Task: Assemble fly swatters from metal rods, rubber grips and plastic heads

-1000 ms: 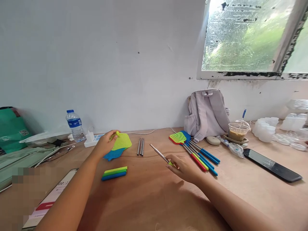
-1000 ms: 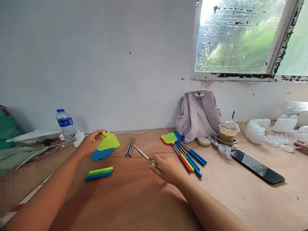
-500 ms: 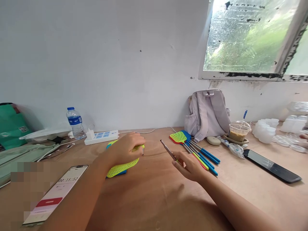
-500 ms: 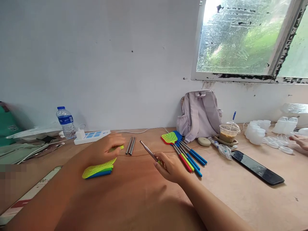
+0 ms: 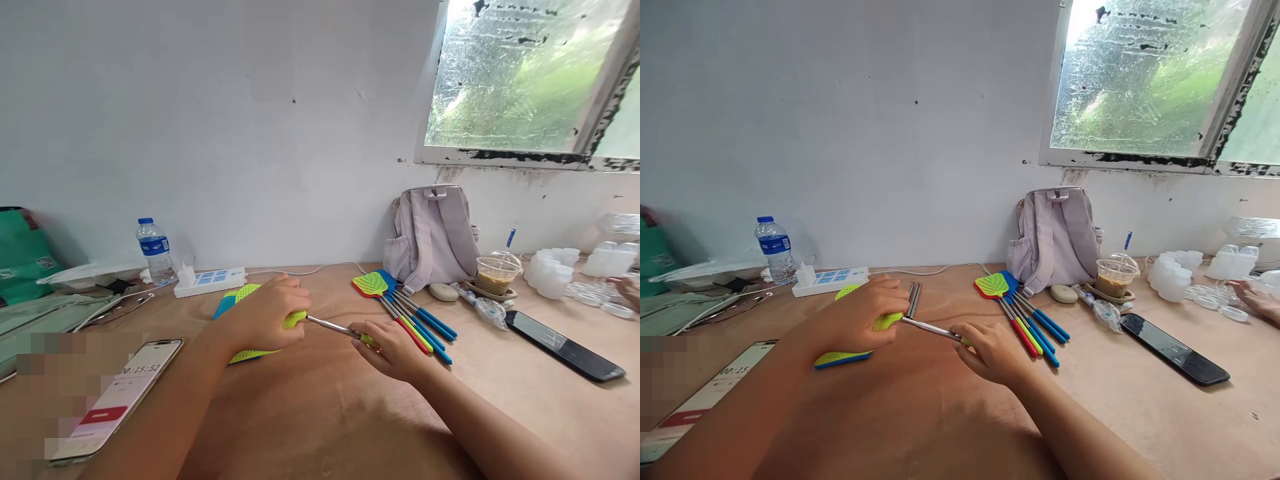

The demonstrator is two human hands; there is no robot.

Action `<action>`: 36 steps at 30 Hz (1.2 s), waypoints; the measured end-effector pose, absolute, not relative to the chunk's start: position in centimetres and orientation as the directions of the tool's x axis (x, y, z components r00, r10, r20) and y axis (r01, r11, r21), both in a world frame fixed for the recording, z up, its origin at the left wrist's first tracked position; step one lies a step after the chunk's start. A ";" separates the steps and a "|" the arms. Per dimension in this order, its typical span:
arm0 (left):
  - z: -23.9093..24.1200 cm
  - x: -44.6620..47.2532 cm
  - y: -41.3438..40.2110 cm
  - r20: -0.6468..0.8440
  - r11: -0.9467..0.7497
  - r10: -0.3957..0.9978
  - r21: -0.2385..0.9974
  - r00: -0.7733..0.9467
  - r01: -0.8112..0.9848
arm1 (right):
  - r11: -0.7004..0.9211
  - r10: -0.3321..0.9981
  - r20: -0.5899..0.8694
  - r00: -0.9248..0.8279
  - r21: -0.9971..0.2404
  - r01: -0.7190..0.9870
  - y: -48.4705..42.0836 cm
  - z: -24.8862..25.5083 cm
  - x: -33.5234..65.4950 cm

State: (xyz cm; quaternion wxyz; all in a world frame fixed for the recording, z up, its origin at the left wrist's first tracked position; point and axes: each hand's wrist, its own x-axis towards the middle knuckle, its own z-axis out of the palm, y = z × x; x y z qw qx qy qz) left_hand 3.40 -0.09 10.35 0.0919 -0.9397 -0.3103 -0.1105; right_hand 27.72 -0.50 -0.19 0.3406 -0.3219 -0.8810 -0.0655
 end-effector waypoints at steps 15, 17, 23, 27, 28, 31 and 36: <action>10.3 3.7 -0.5 0.279 -0.782 0.536 -0.191 0.797 0.593 | 0.777 0.552 0.612 -0.566 -0.130 0.616 -0.5 -0.1 27.7; 10.1 3.7 -0.4 0.272 -0.768 0.545 -0.216 0.793 0.602 | 0.780 0.543 0.617 -0.569 -0.120 0.614 -0.4 -0.1 27.8; 9.2 3.7 0.4 0.248 -0.723 0.586 -0.269 0.771 0.636 | 0.761 0.541 0.625 -0.563 -0.079 0.645 0.0 0.1 27.9; 8.5 3.7 0.9 0.235 -0.715 0.591 -0.289 0.772 0.636 | 0.742 0.552 0.624 -0.553 -0.065 0.667 0.1 -0.2 27.8; 8.4 3.8 1.0 0.236 -0.716 0.587 -0.294 0.774 0.633 | 0.739 0.557 0.623 -0.549 -0.070 0.670 0.1 -0.3 27.7; 8.1 3.8 1.1 0.243 -0.713 0.584 -0.303 0.775 0.632 | 0.735 0.578 0.612 -0.540 -0.103 0.670 0.2 -0.6 27.7; 7.7 4.1 1.2 0.261 -0.707 0.590 -0.290 0.764 0.645 | 0.743 0.599 0.586 -0.545 -0.154 0.651 0.2 -0.8 27.7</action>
